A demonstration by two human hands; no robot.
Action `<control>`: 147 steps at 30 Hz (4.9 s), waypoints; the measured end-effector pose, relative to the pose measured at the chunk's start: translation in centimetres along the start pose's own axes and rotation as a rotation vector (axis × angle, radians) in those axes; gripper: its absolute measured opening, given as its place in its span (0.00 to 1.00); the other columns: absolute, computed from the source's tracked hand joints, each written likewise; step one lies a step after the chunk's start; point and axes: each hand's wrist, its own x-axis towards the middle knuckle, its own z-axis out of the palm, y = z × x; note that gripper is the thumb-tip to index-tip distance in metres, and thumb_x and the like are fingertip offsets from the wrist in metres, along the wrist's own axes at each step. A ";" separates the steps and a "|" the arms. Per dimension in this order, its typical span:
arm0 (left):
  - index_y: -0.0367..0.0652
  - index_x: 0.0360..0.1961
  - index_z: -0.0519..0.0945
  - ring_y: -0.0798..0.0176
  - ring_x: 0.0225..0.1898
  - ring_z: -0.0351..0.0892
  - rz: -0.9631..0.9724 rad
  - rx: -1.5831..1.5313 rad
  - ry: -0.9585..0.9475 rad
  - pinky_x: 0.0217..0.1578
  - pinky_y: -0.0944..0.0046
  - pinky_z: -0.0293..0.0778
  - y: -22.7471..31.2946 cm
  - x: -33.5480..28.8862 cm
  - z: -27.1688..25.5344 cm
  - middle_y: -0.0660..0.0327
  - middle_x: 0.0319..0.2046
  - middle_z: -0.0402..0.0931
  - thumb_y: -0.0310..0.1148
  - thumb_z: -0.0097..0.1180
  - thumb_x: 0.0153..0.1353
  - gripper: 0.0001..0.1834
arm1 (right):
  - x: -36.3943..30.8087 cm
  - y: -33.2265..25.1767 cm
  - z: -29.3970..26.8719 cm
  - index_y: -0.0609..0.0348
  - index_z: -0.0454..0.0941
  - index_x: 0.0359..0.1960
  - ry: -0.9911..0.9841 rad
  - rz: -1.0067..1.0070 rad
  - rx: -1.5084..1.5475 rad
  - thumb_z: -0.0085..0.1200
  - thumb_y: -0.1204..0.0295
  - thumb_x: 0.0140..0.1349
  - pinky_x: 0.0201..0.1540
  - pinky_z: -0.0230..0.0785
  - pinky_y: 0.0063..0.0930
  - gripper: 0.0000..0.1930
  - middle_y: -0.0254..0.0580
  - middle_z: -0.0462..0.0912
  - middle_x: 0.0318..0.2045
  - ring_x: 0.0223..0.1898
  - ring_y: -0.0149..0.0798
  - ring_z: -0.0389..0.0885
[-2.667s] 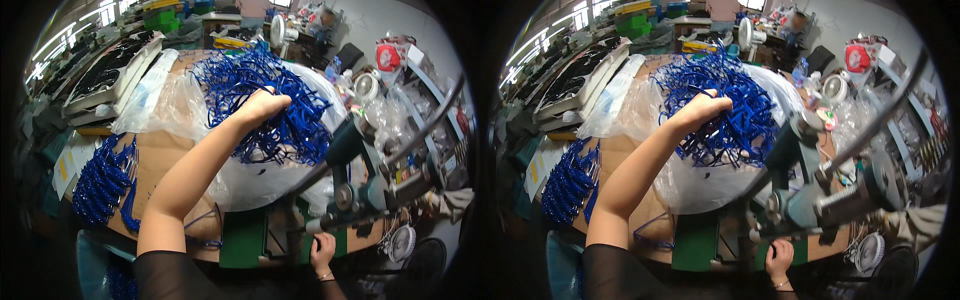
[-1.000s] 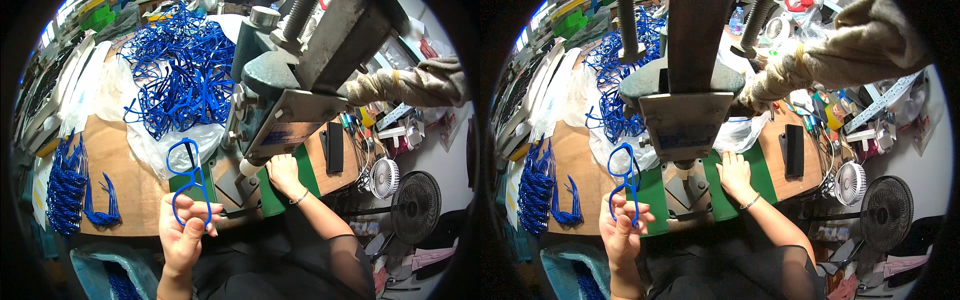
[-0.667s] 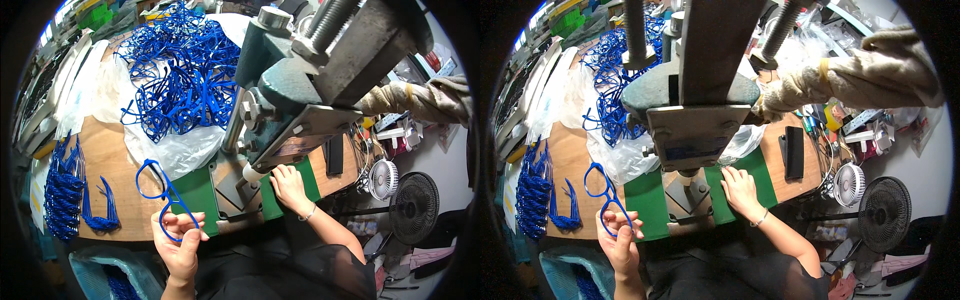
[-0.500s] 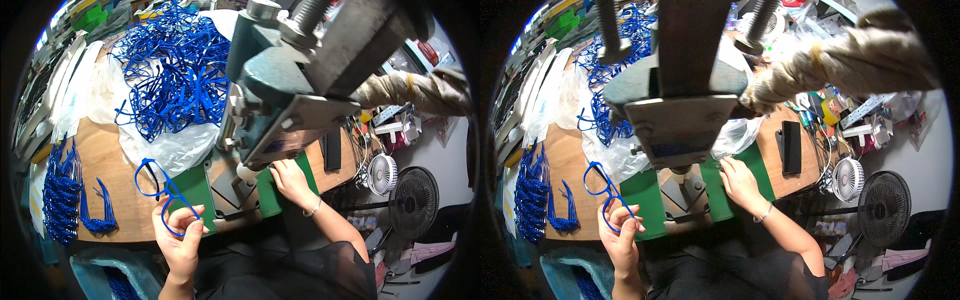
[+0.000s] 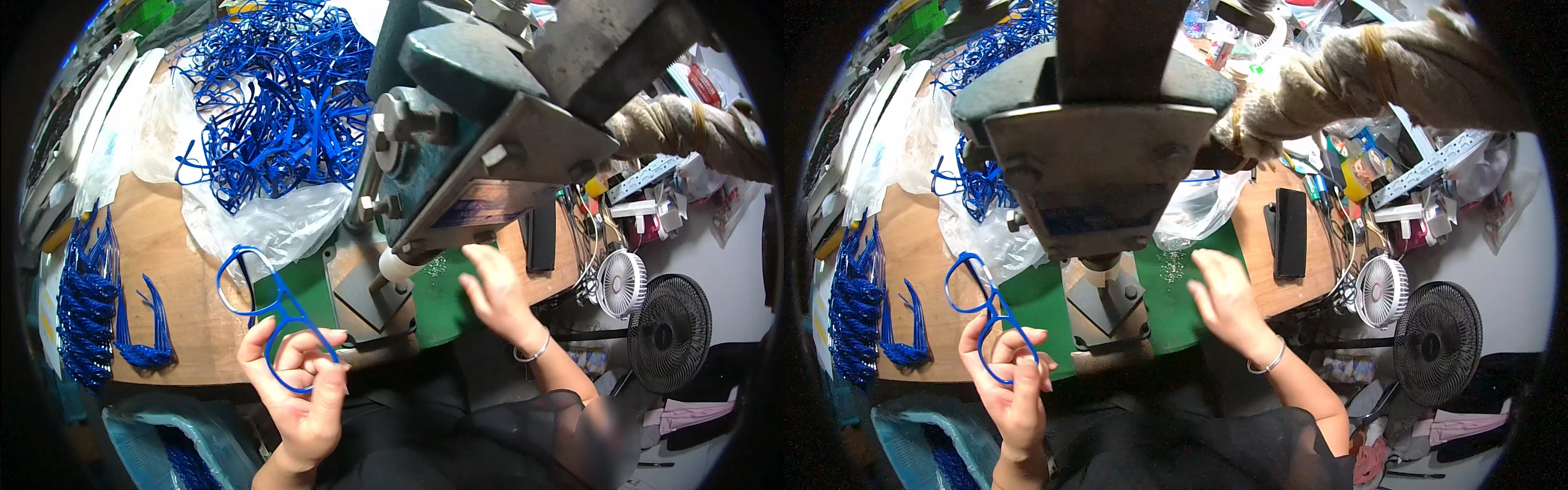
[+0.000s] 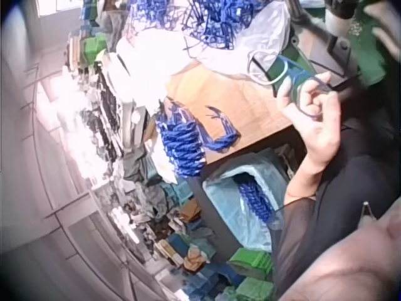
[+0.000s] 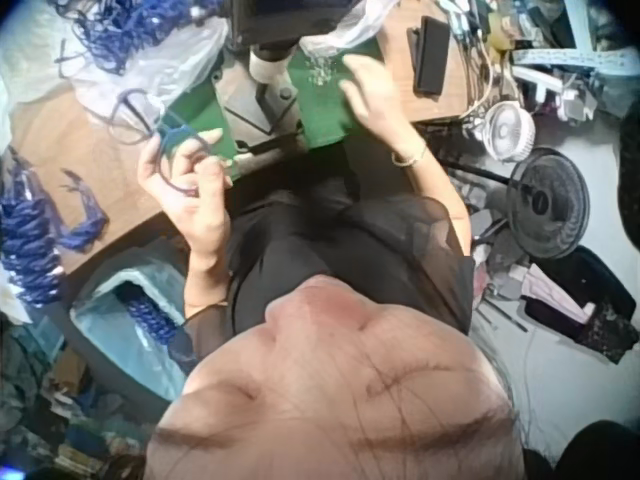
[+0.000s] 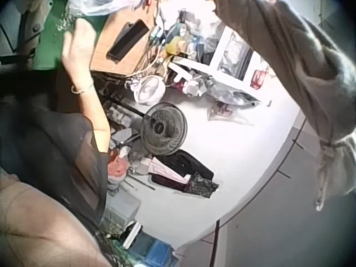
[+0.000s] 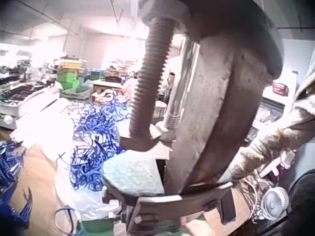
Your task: The person repeatedly picks up blue plastic glasses frames and inserts the temples into a heating machine. After heating, they remove the frames and place them on the table. The process is repeated for multiple frames throughout the clip.
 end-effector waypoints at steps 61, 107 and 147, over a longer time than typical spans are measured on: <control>0.42 0.62 0.38 0.62 0.45 0.74 0.014 0.025 -0.440 0.45 0.68 0.70 -1.9 0.0 -0.8 0.42 0.54 0.60 0.13 0.49 0.51 0.43 | 3.6 -10.3 -1.5 0.57 0.76 0.23 -0.129 -0.234 0.862 0.64 0.73 0.42 0.27 0.64 0.24 0.08 0.33 0.76 0.21 0.23 0.36 0.71; 0.39 0.59 0.42 0.62 0.47 0.68 0.212 0.056 -0.353 0.43 0.66 0.74 -1.5 4.9 4.5 0.50 0.50 0.60 0.14 0.51 0.50 0.40 | 5.3 -5.5 -7.0 0.64 0.72 0.38 0.507 -0.129 0.945 0.49 0.64 0.59 0.30 0.63 0.21 0.14 0.41 0.75 0.27 0.28 0.31 0.71; 0.44 0.58 0.42 0.73 0.25 0.68 0.006 -0.328 -0.310 0.25 0.78 0.67 -2.3 0.8 -1.0 0.43 0.47 0.62 0.22 0.59 0.47 0.44 | -2.8 -0.3 4.9 0.63 0.69 0.46 -0.173 -0.002 -0.101 0.52 0.74 0.51 0.43 0.65 0.32 0.19 0.45 0.71 0.44 0.41 0.46 0.70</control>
